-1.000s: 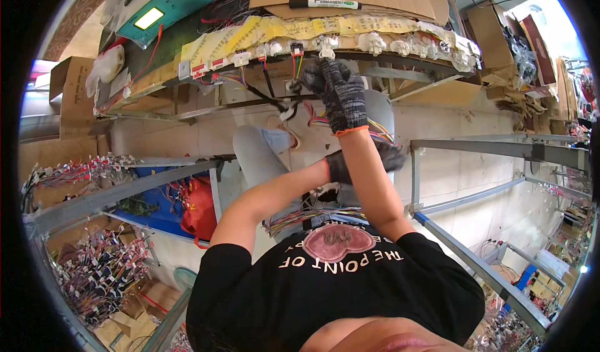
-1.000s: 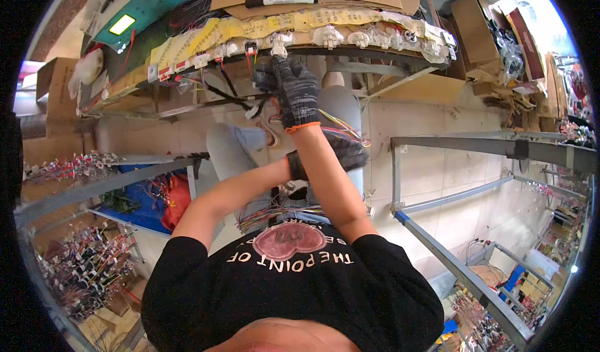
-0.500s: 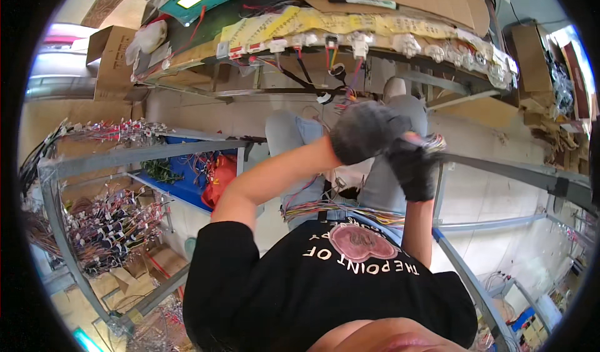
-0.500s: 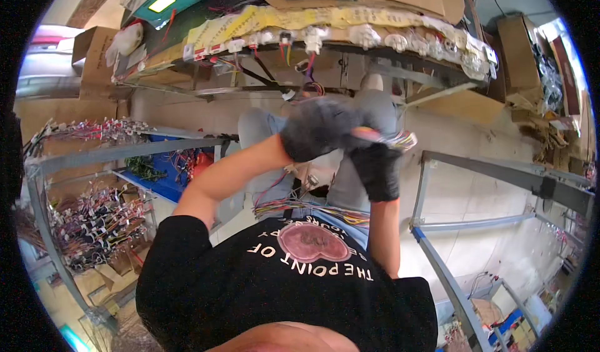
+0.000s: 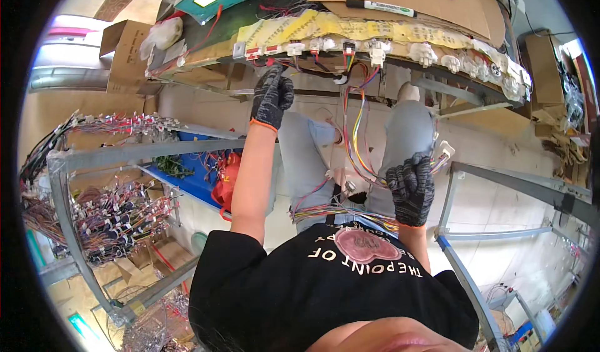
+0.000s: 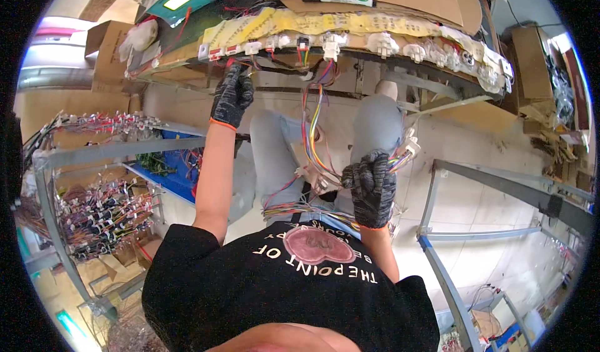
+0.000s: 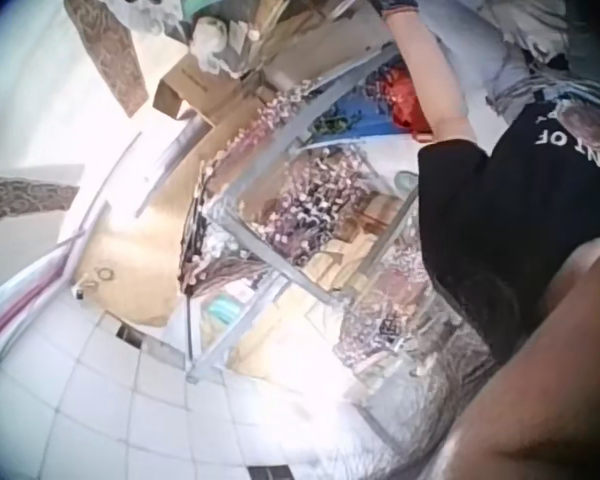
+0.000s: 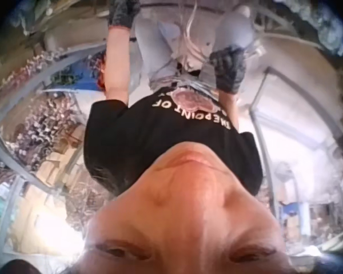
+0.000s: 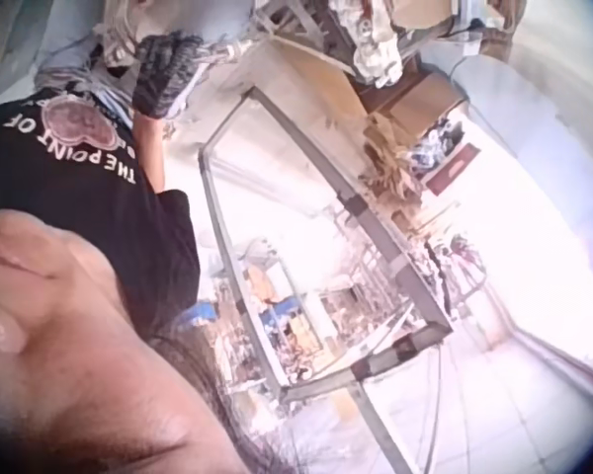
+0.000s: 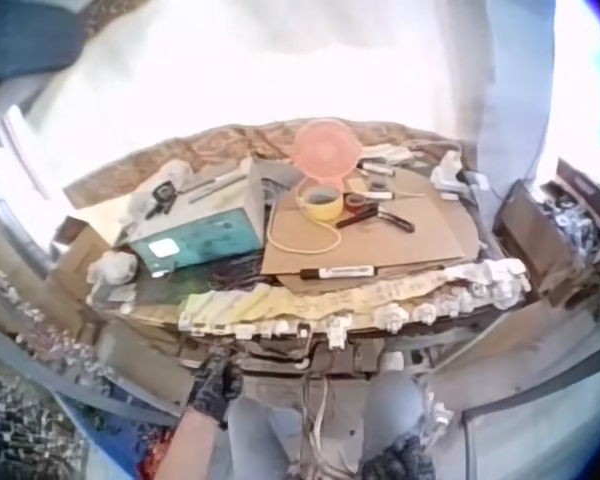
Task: The person takes a wire harness bundle from a coworker, unrolls it, and plugs the harness connectors into sockets on a testing board.
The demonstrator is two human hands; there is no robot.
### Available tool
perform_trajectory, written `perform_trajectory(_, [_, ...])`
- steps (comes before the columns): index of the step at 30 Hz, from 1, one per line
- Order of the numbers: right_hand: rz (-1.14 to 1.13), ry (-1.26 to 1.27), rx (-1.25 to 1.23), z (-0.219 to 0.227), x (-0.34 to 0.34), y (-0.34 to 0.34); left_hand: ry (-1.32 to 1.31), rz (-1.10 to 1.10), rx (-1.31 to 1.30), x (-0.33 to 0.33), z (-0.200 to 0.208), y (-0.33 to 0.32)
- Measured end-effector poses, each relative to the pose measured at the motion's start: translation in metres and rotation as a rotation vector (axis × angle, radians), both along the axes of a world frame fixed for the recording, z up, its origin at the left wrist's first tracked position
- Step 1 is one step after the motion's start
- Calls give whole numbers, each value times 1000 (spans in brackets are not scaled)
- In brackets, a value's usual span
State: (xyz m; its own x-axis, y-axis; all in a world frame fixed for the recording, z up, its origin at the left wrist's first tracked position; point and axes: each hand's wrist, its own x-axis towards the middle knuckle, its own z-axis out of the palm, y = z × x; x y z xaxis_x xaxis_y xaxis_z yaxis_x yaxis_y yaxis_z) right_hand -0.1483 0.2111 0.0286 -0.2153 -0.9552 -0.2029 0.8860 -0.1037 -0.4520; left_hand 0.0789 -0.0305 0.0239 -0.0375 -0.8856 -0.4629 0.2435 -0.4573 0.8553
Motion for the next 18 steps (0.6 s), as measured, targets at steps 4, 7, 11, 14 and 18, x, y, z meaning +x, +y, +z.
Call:
perform_trajectory(4, [-4,19,5,-7,-6,-6,392,11,8,9,-15,0])
perform_trajectory(7, [-50,44,206,3,1,-10,418,143,-131,3,-22,5])
perform_trajectory(11, [-22,110,159,-2,3,-13,476,94,-105,-4,-15,8])
perform_trajectory(14, [-78,178,299,9,15,-22,555,128,-33,-2,-18,7])
perform_trajectory(18, [-136,418,444,4,24,-23,705,19,-135,2,-29,4])
